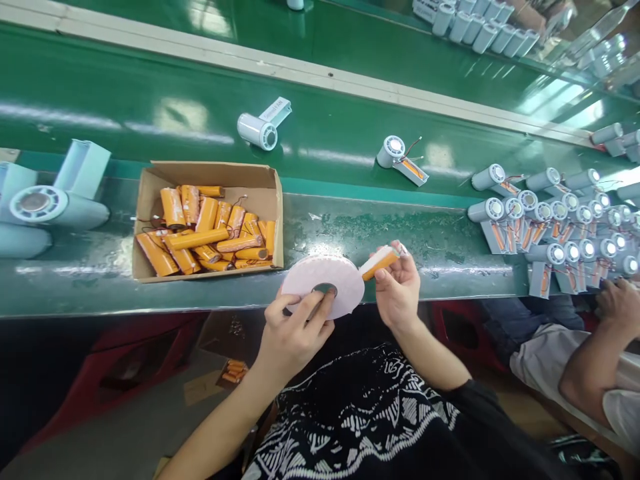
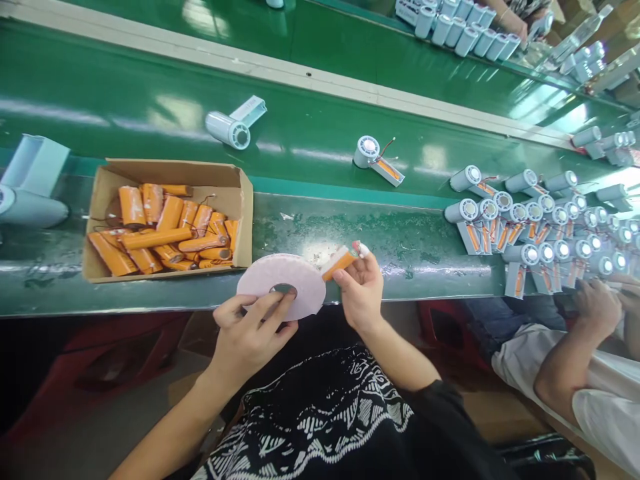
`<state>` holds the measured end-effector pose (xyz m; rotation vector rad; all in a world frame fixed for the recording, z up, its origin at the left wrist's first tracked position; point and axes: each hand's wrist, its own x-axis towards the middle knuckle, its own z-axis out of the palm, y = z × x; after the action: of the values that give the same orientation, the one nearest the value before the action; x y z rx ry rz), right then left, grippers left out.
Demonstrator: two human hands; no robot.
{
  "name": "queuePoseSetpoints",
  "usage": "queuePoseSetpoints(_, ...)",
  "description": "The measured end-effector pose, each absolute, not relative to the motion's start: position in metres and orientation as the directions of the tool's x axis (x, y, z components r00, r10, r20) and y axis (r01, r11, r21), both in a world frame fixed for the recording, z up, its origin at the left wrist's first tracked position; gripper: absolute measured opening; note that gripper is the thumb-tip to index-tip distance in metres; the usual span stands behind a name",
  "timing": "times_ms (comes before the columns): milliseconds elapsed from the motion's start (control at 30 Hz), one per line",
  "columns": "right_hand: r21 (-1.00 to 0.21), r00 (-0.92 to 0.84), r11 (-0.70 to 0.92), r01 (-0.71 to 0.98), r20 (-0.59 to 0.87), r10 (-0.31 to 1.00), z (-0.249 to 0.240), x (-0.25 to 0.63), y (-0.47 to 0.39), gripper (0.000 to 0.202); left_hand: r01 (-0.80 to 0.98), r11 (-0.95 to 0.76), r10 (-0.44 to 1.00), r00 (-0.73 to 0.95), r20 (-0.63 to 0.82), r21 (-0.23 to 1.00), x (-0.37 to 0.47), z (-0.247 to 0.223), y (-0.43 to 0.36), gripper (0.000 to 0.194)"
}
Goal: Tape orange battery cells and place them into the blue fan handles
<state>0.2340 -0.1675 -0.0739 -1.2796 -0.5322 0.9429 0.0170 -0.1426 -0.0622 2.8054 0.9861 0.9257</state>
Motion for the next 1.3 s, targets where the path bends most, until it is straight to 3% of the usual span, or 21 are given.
queuePoseSetpoints(100,-0.957,0.646,0.006,-0.289,-0.191,0.739,-0.079,0.213,-0.176,0.06,0.584,-0.776,0.597,0.559,0.575,0.239,0.029,-0.064,-0.144,0.053)
queuePoseSetpoints(200,-0.971,0.616,-0.005,-0.239,-0.156,0.772,-0.061,0.237,-0.16,0.048,0.52,-0.801,0.58,0.555,0.596,0.295,0.039,-0.074,-0.151,0.043)
queuePoseSetpoints(267,-0.976,0.638,0.111,-0.186,-0.035,0.769,-0.04,0.276,-0.14,0.037,0.414,-0.85,0.526,0.62,0.582,0.326,0.044,-0.083,-0.154,0.037)
queuePoseSetpoints(333,-0.934,0.758,0.352,-0.068,0.181,0.627,-0.021,0.316,-0.12,0.025,0.366,-0.865,0.499,0.696,0.516,0.343,0.048,-0.09,-0.15,0.038)
queuePoseSetpoints(400,-0.896,0.776,0.433,-0.099,0.203,0.597,-0.014,0.34,-0.11,0.029,0.438,-0.835,0.545,0.74,0.394,0.333,0.051,-0.091,-0.135,0.044)
queuePoseSetpoints(500,-0.92,0.651,0.32,-0.226,0.102,0.752,-0.03,0.337,-0.12,0.053,0.544,-0.793,0.6,0.773,0.205,0.274,0.052,-0.077,-0.099,0.059)
queuePoseSetpoints(567,-0.936,0.6,0.253,-0.246,0.058,0.798,-0.053,0.326,-0.138,0.053,0.519,-0.817,0.56,0.818,0.131,0.252,0.053,-0.057,-0.07,0.061)
queuePoseSetpoints(633,-0.938,0.591,0.213,-0.273,0.011,0.806,-0.075,0.32,-0.156,0.047,0.518,-0.823,0.548,0.832,0.083,0.234,0.058,-0.036,-0.036,0.052)
queuePoseSetpoints(733,-0.926,0.602,0.17,-0.337,-0.073,0.795,-0.093,0.322,-0.17,0.046,0.641,-0.751,0.655,0.754,0.051,0.156,0.077,-0.013,0.035,0.034)
queuePoseSetpoints(833,-0.915,0.636,0.16,-0.371,-0.125,0.761,-0.094,0.324,-0.168,0.047,0.793,-0.607,0.795,0.606,0.036,0.046,0.101,-0.005,0.116,0.034)
queuePoseSetpoints(1067,-0.95,0.662,0.064,-0.306,-0.164,0.731,-0.109,0.353,-0.174,0.053,0.907,-0.412,0.911,0.407,-0.069,-0.09,0.114,-0.02,0.209,0.04)
queuePoseSetpoints(1200,-0.96,0.659,-0.065,-0.272,-0.236,0.714,-0.116,0.371,-0.167,0.056,0.919,-0.385,0.918,0.371,-0.139,-0.086,0.115,-0.019,0.218,0.039)
queuePoseSetpoints(1300,-0.986,0.66,-0.03,-0.166,-0.134,0.739,-0.12,0.373,-0.155,0.045,0.919,-0.391,0.909,0.378,-0.175,-0.047,0.119,-0.014,0.224,0.04)
